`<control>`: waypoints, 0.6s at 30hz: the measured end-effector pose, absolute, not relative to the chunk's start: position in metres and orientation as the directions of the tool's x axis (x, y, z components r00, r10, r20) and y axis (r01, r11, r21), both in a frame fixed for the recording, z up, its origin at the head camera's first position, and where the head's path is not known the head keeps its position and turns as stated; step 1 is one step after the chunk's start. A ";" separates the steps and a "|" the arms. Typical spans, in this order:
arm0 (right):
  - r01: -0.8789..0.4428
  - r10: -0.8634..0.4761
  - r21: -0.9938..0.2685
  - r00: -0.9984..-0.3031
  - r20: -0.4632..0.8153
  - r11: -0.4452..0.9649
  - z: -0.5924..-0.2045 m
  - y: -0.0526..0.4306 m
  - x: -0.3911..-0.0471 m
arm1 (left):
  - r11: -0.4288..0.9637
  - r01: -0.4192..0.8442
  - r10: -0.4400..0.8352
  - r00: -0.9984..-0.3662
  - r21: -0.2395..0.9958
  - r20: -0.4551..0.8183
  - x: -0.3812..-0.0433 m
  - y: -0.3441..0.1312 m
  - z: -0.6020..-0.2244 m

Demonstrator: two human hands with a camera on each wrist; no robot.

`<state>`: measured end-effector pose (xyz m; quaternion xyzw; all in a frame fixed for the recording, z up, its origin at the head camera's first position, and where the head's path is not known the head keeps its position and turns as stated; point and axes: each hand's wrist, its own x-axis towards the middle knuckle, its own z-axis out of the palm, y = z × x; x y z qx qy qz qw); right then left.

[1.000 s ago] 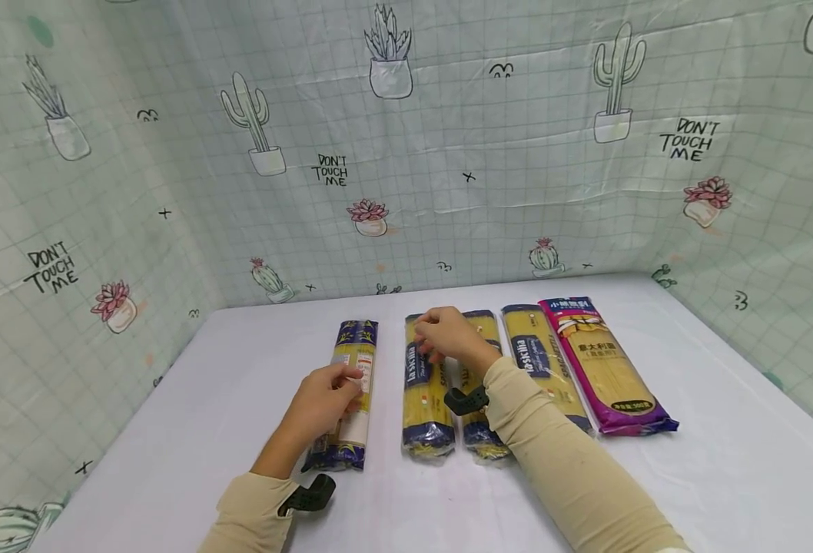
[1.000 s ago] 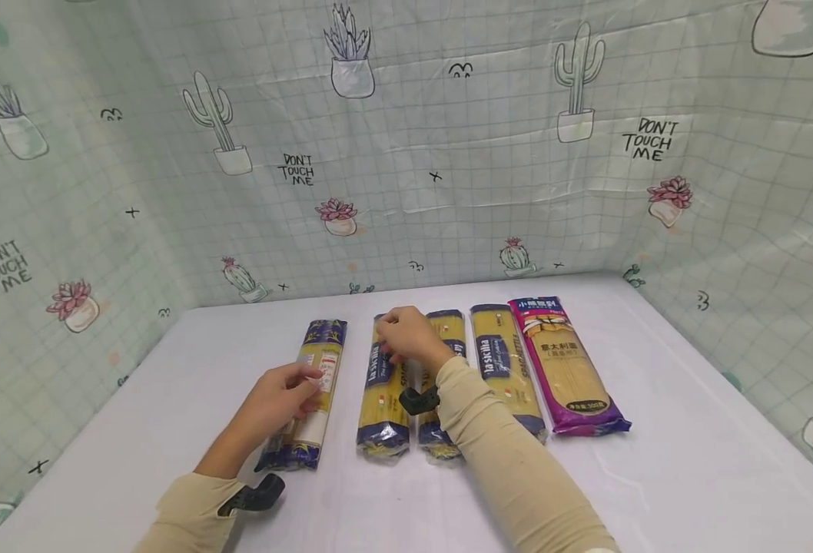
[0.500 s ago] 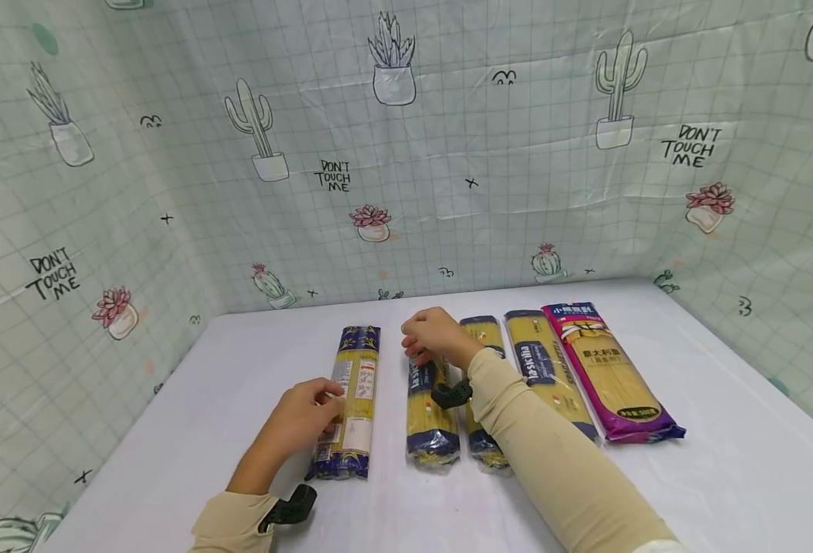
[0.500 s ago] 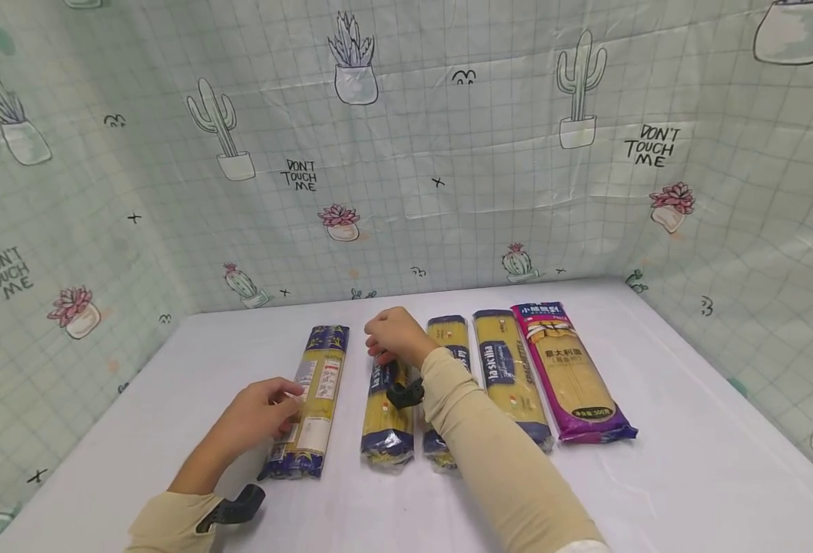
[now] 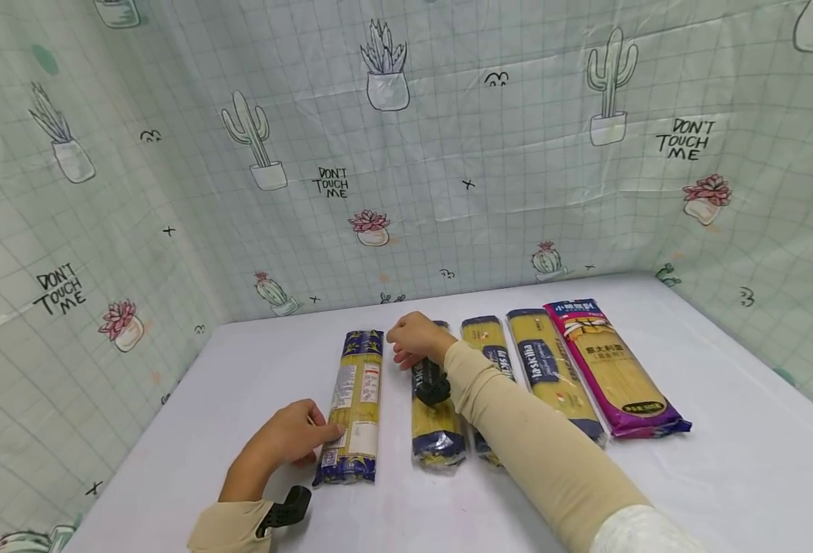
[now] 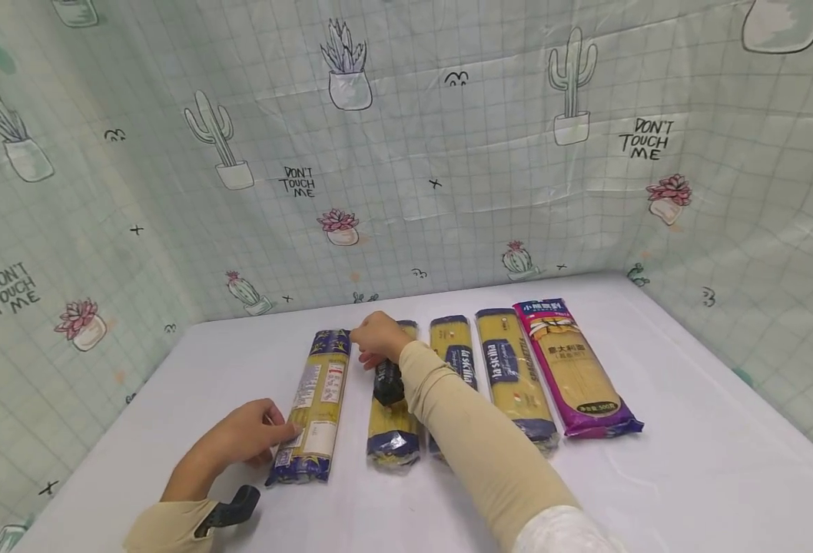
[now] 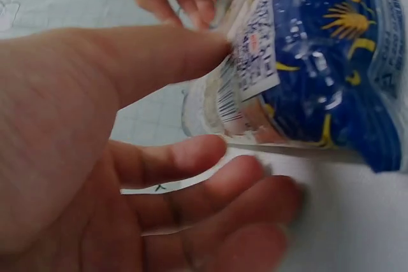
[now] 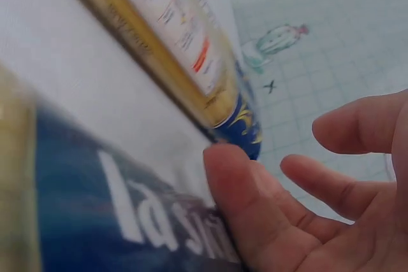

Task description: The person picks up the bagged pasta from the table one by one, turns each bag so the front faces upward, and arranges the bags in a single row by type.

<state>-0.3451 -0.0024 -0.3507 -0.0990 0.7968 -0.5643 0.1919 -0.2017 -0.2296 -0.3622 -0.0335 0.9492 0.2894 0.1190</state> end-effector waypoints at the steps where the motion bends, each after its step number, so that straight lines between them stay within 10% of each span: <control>1: 0.074 -0.369 -0.939 -0.907 -0.203 0.335 -0.352 -0.003 -0.346 | 0.830 -0.132 0.013 -0.966 0.541 -0.256 -0.201 -0.230 -0.363; 18: -0.019 -0.365 -0.875 -0.913 -0.181 0.483 -0.366 -0.025 -0.360 | 0.872 -0.127 0.072 -0.922 0.472 -0.382 -0.190 -0.228 -0.354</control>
